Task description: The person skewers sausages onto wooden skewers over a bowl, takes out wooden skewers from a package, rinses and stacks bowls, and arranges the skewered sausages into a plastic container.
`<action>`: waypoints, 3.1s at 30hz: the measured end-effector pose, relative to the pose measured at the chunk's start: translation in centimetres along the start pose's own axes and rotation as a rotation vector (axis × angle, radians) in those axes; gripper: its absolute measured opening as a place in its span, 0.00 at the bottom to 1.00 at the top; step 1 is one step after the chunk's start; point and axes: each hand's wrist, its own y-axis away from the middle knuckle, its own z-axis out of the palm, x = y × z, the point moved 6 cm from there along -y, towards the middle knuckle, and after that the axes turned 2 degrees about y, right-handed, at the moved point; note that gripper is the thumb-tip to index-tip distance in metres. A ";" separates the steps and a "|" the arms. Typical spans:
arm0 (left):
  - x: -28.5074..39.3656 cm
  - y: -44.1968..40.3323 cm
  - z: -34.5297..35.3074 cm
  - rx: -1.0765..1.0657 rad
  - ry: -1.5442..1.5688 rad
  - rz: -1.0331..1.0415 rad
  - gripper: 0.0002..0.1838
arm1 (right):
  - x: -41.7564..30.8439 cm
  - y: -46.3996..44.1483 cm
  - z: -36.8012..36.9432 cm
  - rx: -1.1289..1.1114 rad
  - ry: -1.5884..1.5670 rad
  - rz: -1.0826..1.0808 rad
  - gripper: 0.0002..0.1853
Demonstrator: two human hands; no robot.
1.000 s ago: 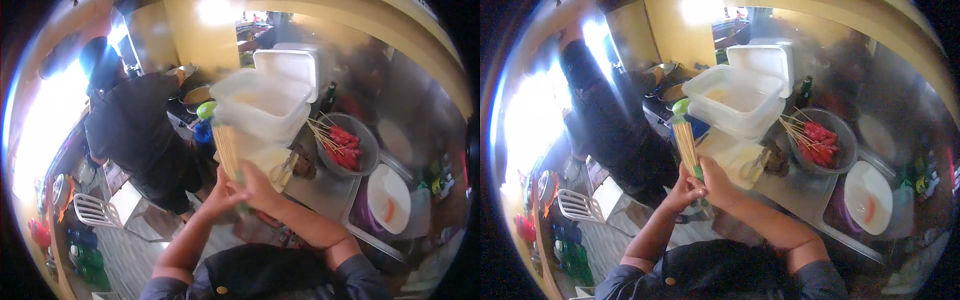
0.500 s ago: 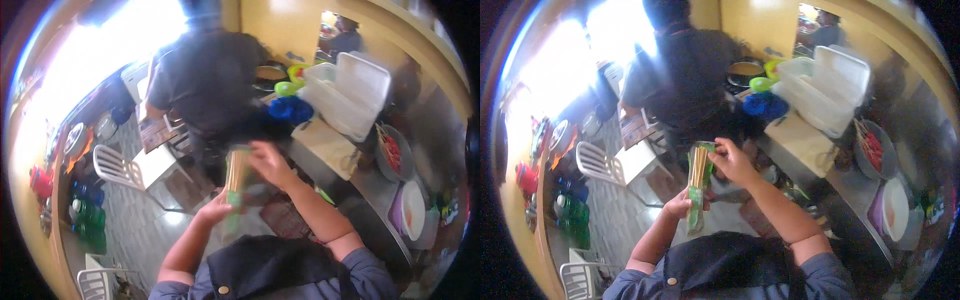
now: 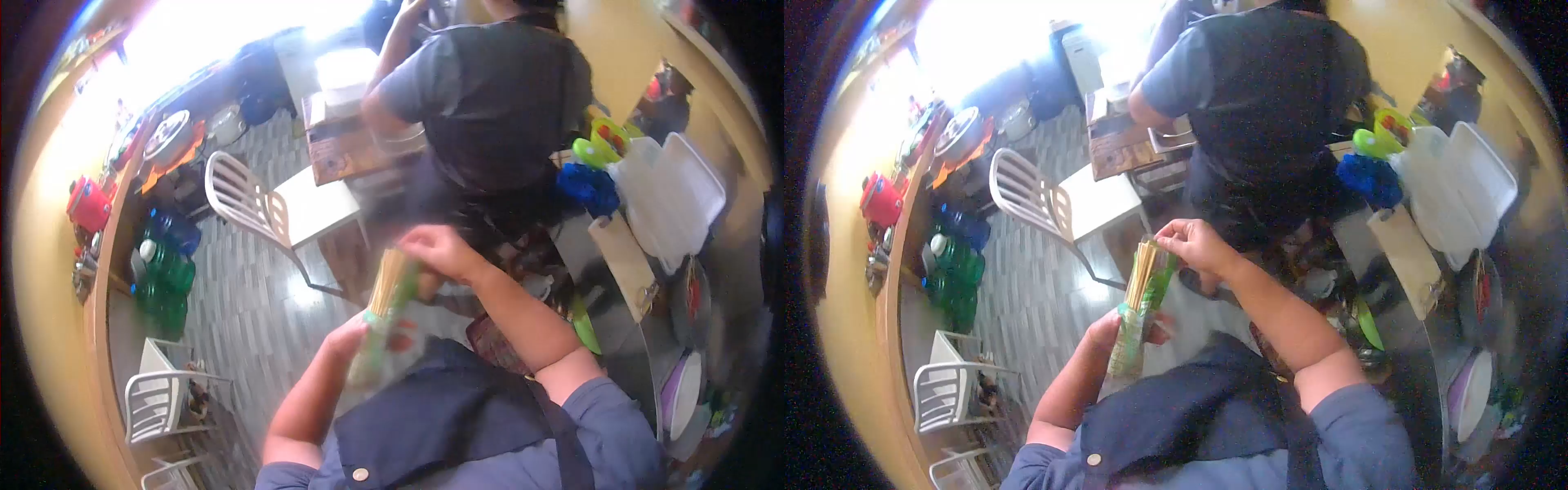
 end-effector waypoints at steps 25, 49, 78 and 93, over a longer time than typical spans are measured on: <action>24.6 4.4 -16.5 0.926 -0.677 0.300 0.23 | -1.7 -28.0 10.7 -0.191 -0.400 0.021 0.09; 33.5 3.0 -26.2 0.340 -0.828 -0.164 0.20 | -7.6 -30.9 11.8 0.151 1.007 -0.511 0.15; 34.4 0.0 -24.3 0.236 -0.988 -0.110 0.24 | -9.1 -30.1 9.1 0.091 0.702 -0.672 0.02; 33.2 0.0 -22.8 0.333 -0.997 -0.053 0.16 | -9.2 -28.9 9.7 0.034 0.585 -0.621 0.06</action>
